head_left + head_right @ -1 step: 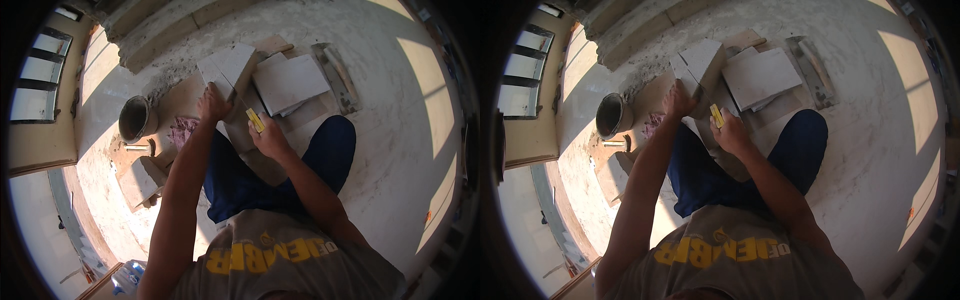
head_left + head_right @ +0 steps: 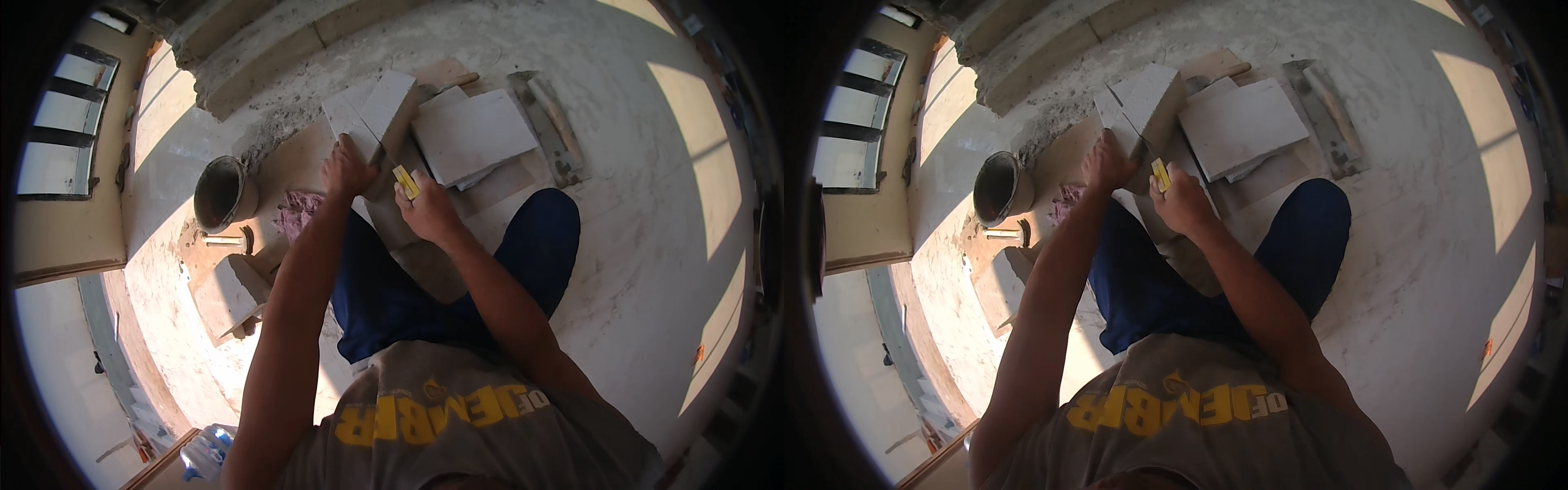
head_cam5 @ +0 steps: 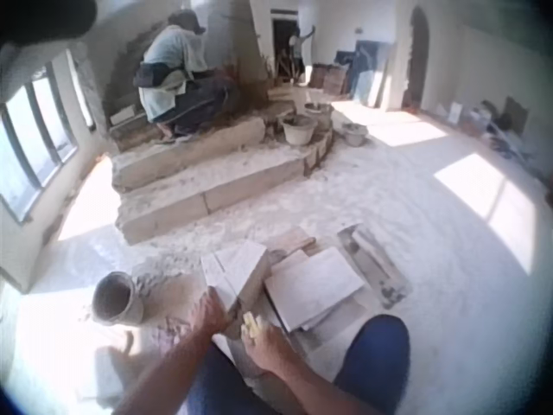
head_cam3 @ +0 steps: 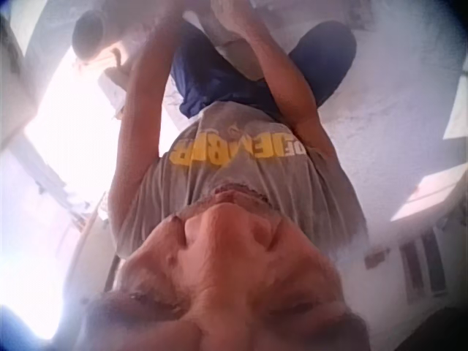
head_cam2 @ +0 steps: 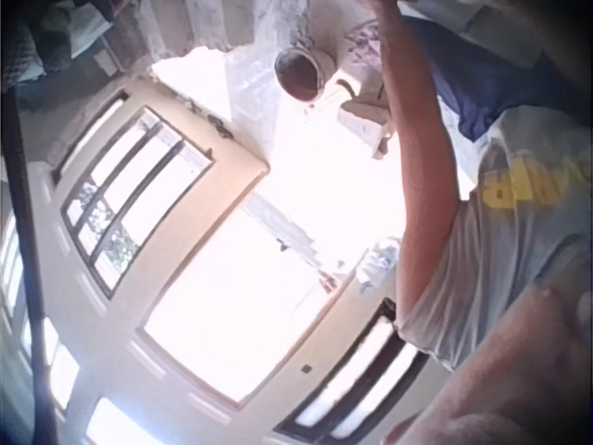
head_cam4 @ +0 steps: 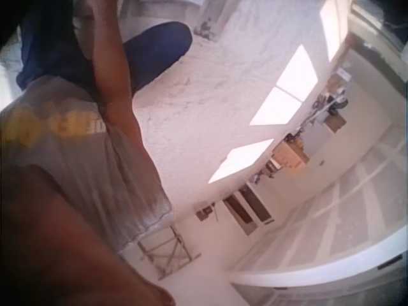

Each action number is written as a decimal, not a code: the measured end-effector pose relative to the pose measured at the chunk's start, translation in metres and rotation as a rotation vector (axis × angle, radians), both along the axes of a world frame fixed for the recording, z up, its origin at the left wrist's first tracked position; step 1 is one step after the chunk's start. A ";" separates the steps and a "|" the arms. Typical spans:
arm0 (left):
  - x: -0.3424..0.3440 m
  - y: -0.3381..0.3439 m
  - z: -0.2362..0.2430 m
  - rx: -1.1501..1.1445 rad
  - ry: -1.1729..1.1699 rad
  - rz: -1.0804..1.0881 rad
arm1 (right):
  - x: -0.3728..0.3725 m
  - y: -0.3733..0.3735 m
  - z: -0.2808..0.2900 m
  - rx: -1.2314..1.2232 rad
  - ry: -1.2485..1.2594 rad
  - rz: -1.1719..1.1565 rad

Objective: The person measures a lightweight concrete brick using a tape measure and then cuts through the brick using a hand saw.

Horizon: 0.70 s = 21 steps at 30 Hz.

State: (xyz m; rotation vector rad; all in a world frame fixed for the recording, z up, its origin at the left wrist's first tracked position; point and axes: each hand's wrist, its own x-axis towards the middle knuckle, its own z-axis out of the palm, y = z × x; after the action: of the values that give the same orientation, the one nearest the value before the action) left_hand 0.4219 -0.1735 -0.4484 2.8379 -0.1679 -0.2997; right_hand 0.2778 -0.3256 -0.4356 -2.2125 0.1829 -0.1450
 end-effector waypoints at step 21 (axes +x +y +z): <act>0.001 0.017 0.001 0.017 -0.008 0.035 | -0.069 -0.004 0.021 0.142 0.098 0.042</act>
State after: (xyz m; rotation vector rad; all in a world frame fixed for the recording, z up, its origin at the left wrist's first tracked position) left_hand 0.4230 -0.1563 -0.4479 2.8558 -0.1172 -0.2829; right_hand 0.2092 -0.3300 -0.4145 -2.0819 0.1942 0.0001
